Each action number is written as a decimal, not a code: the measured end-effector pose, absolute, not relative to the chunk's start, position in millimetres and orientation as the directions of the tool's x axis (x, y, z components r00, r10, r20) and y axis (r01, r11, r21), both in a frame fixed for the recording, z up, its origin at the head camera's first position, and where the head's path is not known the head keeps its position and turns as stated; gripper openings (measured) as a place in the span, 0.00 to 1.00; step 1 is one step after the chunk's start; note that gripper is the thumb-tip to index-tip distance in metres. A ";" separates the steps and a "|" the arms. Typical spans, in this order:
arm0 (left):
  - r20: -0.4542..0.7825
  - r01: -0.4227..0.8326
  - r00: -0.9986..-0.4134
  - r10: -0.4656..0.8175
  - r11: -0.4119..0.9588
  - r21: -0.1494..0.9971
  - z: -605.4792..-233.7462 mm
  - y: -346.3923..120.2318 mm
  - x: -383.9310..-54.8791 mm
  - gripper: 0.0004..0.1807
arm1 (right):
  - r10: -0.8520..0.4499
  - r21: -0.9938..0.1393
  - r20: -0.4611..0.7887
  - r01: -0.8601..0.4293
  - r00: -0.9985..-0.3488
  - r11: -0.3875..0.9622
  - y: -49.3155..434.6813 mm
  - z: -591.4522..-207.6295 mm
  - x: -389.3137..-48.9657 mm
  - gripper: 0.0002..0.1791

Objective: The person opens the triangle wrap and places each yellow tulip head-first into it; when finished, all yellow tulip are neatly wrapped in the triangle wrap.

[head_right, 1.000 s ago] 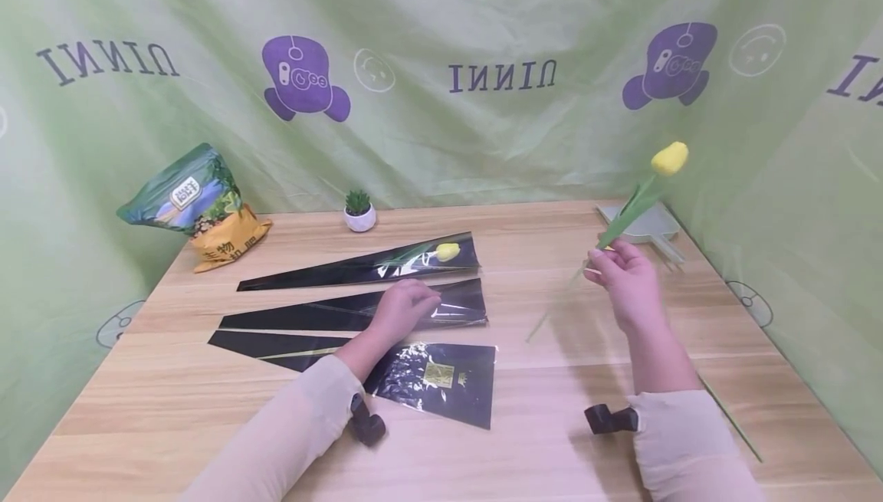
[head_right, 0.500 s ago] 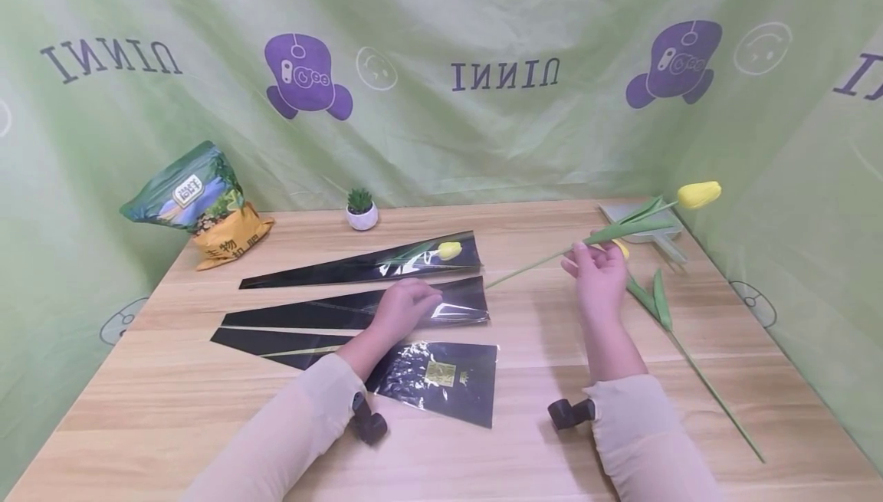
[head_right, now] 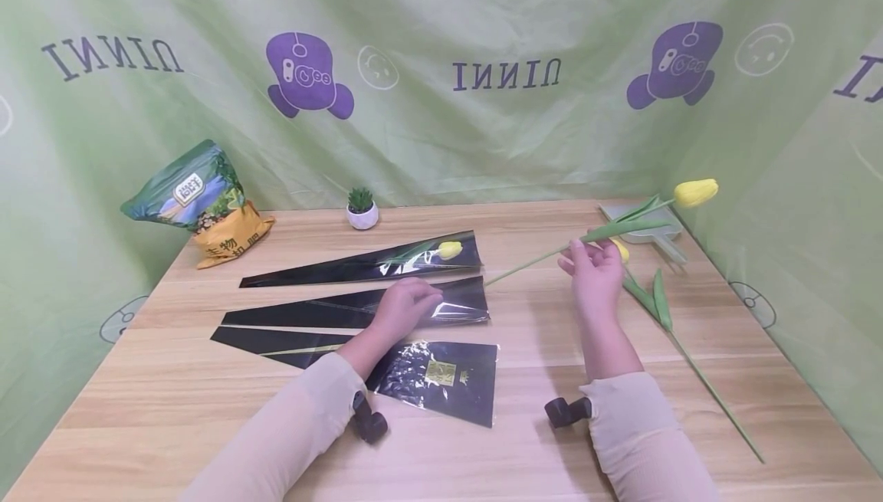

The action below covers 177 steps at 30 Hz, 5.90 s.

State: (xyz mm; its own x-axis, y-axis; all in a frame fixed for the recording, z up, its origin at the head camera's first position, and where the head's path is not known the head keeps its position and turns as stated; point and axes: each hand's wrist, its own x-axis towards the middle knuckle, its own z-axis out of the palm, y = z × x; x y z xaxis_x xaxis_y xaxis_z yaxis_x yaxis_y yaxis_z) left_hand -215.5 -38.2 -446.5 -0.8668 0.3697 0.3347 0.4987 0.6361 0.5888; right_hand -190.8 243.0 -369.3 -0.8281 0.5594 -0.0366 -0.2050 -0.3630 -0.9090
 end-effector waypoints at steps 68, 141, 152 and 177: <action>0.390 0.482 -0.875 0.287 0.588 0.650 -447.9 -38.4 -214.2 0.09 | 0.228 -0.962 -0.212 0.162 -0.950 -0.218 150.3 -420.9 -185.9 0.24; 0.474 0.533 -0.840 0.264 0.564 0.631 -451.9 -36.9 -216.9 0.07 | 0.355 -0.933 -0.281 0.166 -0.892 -0.321 172.8 -415.6 -187.2 0.07; 0.485 0.546 -0.832 0.271 0.558 0.625 -450.4 -36.6 -215.8 0.07 | 0.297 -0.913 -0.282 0.160 -0.912 -0.375 163.2 -418.2 -185.5 0.06; 0.489 0.553 -0.827 0.277 0.554 0.622 -446.5 -38.4 -214.1 0.07 | 0.336 -0.883 -0.257 0.079 -0.906 -0.463 185.4 -409.9 -178.1 0.30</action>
